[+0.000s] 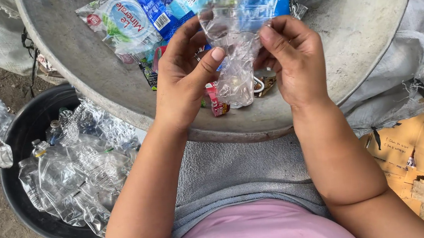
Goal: The person removes labels from various plastic bottles and containers using scissors. They cut the labels off, peel them away, and place the cleaned bottles into a black bucket.
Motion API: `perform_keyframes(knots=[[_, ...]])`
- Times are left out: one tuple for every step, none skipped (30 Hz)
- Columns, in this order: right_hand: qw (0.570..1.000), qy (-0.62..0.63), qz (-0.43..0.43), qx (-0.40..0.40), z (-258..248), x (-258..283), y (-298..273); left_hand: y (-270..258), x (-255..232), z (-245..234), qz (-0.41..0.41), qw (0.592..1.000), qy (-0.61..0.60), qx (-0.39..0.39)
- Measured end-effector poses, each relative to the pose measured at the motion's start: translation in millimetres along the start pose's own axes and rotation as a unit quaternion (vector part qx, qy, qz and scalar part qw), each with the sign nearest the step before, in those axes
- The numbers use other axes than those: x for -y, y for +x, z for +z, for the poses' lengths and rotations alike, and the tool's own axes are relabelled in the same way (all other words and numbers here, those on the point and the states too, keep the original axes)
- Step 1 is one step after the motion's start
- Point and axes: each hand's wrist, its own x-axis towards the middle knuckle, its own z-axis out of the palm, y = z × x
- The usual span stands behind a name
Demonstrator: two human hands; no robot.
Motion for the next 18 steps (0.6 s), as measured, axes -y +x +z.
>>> perform_keyframes(knots=[[1.000, -0.003, 0.003, 0.008, -5, -1, -2, -1, 1, 4, 0.003, 1.000, -0.003, -0.008], [1.000, -0.001, -0.029, 0.011, -8, -3, -3, -4, 1, 6, 0.021, 1.000, -0.021, -0.006], [0.998, 0.001, -0.061, 0.014, -8, -5, -3, -7, -1, 7, 0.040, 0.998, -0.038, -0.004], [0.998, 0.004, -0.054, 0.034, -7, -1, -7, -16, -8, 10, 0.048, 0.998, -0.036, -0.024], [0.995, -0.034, -0.086, 0.049, -6, 4, -9, -25, -15, 13, 0.035, 0.997, -0.065, -0.025], [0.988, -0.069, -0.121, 0.061, -5, 9, -10, -32, -23, 16, 0.024, 0.995, -0.094, -0.023], [0.988, -0.064, -0.118, 0.080, -1, 12, -13, -43, -28, 11, 0.033, 0.994, -0.091, -0.040], [0.984, -0.097, -0.121, 0.084, 1, 15, -18, -55, -33, 9, 0.039, 0.997, -0.066, -0.033], [0.980, -0.128, -0.124, 0.087, 2, 19, -23, -67, -37, 7, 0.044, 0.998, -0.040, -0.027], [0.979, -0.126, -0.119, 0.103, 14, 21, -31, -82, -41, 1, 0.048, 0.997, -0.039, -0.043], [0.976, -0.143, -0.114, 0.119, 24, 22, -39, -96, -45, -4, 0.056, 0.996, -0.056, -0.051], [0.972, -0.159, -0.110, 0.134, 35, 23, -49, -111, -49, -10, 0.065, 0.994, -0.071, -0.058], [0.971, -0.156, -0.106, 0.149, 53, 23, -56, -127, -53, -22, 0.070, 0.993, -0.070, -0.072], [0.969, -0.173, -0.068, 0.162, 70, 24, -67, -143, -56, -32, 0.070, 0.992, -0.057, -0.088], [0.966, -0.190, -0.030, 0.175, 86, 24, -77, -160, -59, -42, 0.070, 0.991, -0.044, -0.103], [0.964, -0.188, -0.025, 0.188, 102, 15, -82, -175, -62, -54, 0.073, 0.990, -0.043, -0.117], [0.963, -0.162, 0.011, 0.216, 118, 6, -89, -191, -65, -66, 0.055, 0.986, -0.070, -0.138], [0.959, -0.135, 0.048, 0.243, 133, -3, -96, -207, -68, -77, 0.037, 0.982, -0.098, -0.157]])
